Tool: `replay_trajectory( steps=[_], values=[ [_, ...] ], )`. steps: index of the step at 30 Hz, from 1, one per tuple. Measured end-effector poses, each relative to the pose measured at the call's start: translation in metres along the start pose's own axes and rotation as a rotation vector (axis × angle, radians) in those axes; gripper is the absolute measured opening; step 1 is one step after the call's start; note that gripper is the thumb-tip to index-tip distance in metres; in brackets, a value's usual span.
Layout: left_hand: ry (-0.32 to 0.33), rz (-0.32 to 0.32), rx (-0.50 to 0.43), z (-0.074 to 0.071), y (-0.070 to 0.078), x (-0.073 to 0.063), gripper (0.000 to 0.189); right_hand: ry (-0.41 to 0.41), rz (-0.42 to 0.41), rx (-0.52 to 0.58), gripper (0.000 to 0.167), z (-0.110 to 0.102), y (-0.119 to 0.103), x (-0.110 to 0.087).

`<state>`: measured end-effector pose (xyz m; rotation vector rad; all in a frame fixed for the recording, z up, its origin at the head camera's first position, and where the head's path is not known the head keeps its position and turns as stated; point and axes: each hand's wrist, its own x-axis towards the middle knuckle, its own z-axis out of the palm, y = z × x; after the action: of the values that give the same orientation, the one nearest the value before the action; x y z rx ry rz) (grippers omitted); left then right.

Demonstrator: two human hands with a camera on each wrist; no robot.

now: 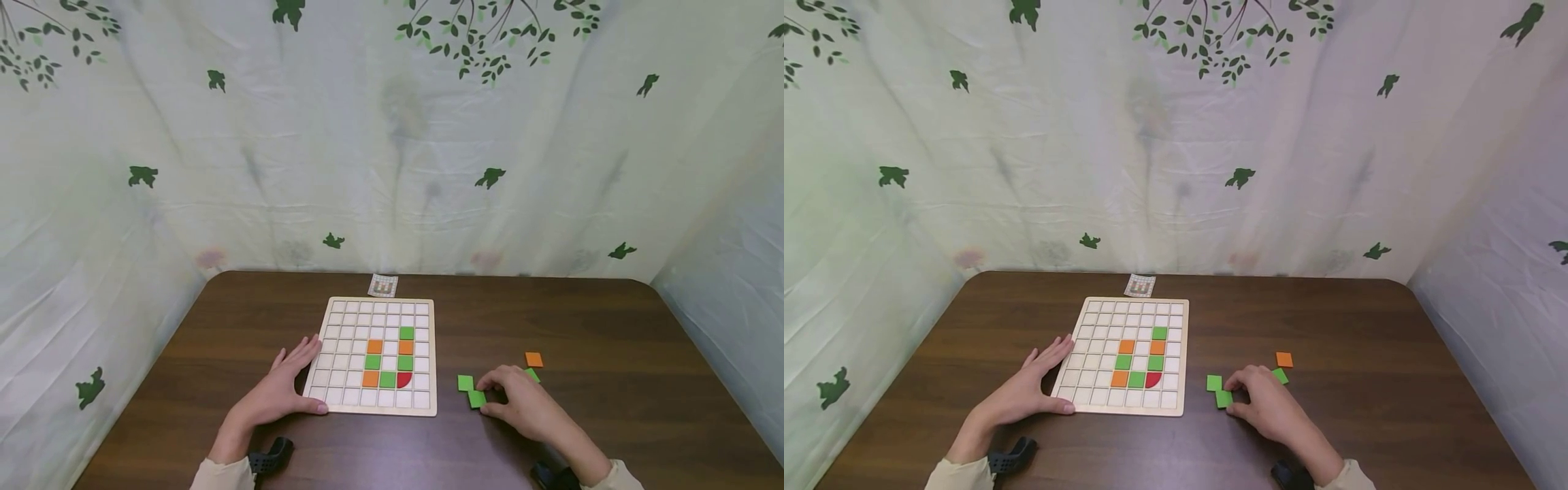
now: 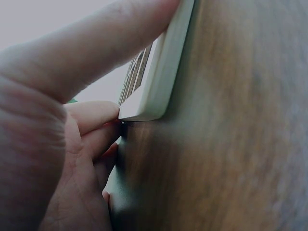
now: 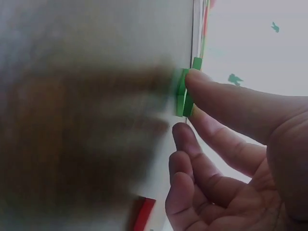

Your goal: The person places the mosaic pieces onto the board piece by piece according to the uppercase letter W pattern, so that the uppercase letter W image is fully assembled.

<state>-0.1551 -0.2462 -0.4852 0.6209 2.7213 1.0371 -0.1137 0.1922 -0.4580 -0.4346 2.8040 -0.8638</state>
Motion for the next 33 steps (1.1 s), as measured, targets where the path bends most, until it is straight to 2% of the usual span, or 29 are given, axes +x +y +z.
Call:
replay_trajectory(
  steps=[8,14,27,33],
  values=[
    [-0.002,0.0,0.001,0.0,0.0,0.0,0.117,0.054,-0.059,0.015,0.023,-0.002,-0.006,0.002],
    [-0.003,-0.007,0.001,0.0,0.001,0.0,0.118,0.055,-0.099,0.045,0.023,0.001,-0.015,0.007],
    [-0.002,-0.005,0.001,0.0,0.001,0.0,0.118,0.07,-0.128,0.058,0.022,0.01,-0.032,0.016],
    [-0.005,-0.008,0.002,-0.001,0.002,0.0,0.118,0.052,-0.105,0.082,0.022,0.016,-0.04,0.02]
  ],
)
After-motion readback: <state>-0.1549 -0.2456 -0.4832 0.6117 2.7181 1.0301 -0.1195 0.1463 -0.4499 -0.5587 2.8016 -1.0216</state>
